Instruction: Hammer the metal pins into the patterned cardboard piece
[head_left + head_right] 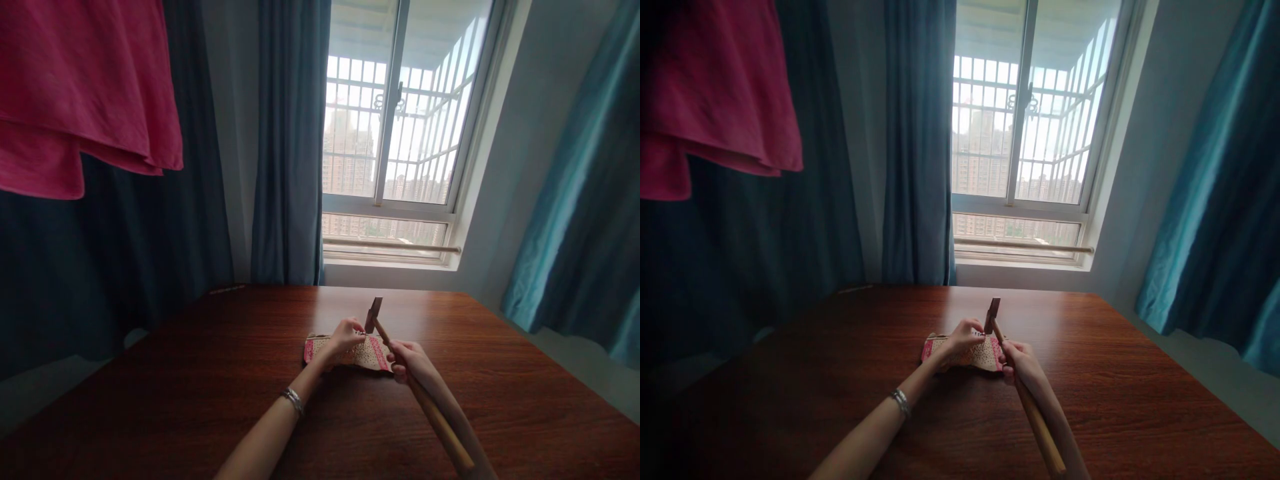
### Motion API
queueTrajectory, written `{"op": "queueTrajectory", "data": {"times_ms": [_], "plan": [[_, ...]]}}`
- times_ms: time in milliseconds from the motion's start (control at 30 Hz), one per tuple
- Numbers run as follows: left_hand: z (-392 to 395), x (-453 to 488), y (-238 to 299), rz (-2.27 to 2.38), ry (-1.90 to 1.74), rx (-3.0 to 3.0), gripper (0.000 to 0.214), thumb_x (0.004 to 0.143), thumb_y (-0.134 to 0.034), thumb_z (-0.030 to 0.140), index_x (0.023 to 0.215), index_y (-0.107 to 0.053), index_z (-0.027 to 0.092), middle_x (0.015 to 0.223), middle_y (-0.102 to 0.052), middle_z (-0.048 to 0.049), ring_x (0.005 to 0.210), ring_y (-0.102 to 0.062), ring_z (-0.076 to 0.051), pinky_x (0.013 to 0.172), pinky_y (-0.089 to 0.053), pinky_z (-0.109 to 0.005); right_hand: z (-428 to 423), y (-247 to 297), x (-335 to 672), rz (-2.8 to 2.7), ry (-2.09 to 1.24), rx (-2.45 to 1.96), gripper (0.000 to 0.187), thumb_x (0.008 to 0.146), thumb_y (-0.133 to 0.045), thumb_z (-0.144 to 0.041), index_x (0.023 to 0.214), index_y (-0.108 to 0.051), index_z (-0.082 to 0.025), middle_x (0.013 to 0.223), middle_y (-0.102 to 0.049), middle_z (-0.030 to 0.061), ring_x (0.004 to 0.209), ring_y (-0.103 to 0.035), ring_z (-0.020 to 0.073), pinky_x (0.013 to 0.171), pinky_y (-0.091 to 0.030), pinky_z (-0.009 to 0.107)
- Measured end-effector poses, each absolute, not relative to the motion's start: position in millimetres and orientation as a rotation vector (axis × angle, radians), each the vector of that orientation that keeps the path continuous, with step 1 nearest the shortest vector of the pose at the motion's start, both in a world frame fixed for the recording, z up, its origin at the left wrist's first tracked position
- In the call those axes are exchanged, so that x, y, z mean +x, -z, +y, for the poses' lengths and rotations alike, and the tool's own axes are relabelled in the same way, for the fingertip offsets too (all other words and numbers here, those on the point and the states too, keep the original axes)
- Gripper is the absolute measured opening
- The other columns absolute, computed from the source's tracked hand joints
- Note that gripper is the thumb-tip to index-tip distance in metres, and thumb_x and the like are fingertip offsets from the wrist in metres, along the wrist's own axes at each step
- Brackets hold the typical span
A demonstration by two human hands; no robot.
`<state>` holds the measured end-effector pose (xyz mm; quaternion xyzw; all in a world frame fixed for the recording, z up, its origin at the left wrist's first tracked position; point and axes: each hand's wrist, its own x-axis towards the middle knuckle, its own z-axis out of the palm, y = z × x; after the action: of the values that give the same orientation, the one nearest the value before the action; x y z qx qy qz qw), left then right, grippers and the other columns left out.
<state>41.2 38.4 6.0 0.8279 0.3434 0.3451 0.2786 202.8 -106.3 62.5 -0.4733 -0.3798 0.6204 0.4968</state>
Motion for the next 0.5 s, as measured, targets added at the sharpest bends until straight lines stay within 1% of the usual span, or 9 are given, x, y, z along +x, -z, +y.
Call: {"op": "queueTrajectory", "data": {"times_ms": [100,233,367,500], "plan": [[38.1,41.2,-6.0,0.931,-0.920,2.218,0.020,0.067,-0.064,0.028,0.078,-0.071,0.012,0.081,-0.066,-0.0043,0.075,-0.058,-0.017,0.069,-0.043,-0.024,-106.8,-62.9,201.3,-0.898,-1.498,-1.108,0.039,0.058,-0.071,-0.046,0.076,-0.052,-0.017,0.051,-0.048,-0.0075,0.031,-0.032,0.0006,0.032,-0.020,0.016],[38.5,41.3,-5.8,0.945,-0.899,2.211,0.022,0.066,-0.064,0.028,0.079,-0.071,0.011,0.081,-0.066,-0.0045,0.075,-0.058,-0.017,0.069,-0.043,-0.025,-106.2,-61.4,199.0,-0.940,-1.457,-1.161,0.039,0.058,-0.070,-0.048,0.070,-0.051,-0.016,0.050,-0.048,-0.0072,0.031,-0.031,0.0006,0.032,-0.021,0.017],[39.7,41.6,-4.2,0.929,-0.908,2.219,0.021,0.066,-0.063,0.027,0.079,-0.071,0.012,0.081,-0.066,-0.0046,0.077,-0.059,-0.018,0.071,-0.043,-0.025,-104.2,-60.4,198.4,-0.925,-1.459,-1.147,0.039,0.058,-0.069,-0.048,0.072,-0.052,-0.017,0.050,-0.047,-0.0080,0.031,-0.031,0.0009,0.032,-0.021,0.017],[41.3,42.0,-1.5,0.928,-0.903,2.218,0.022,0.067,-0.063,0.028,0.079,-0.071,0.011,0.082,-0.066,-0.0049,0.074,-0.058,-0.017,0.068,-0.043,-0.025,-101.9,-58.5,199.3,-0.929,-1.464,-1.154,0.039,0.057,-0.071,-0.047,0.069,-0.049,-0.017,0.051,-0.049,-0.0072,0.031,-0.030,0.0006,0.031,-0.021,0.016]]}}
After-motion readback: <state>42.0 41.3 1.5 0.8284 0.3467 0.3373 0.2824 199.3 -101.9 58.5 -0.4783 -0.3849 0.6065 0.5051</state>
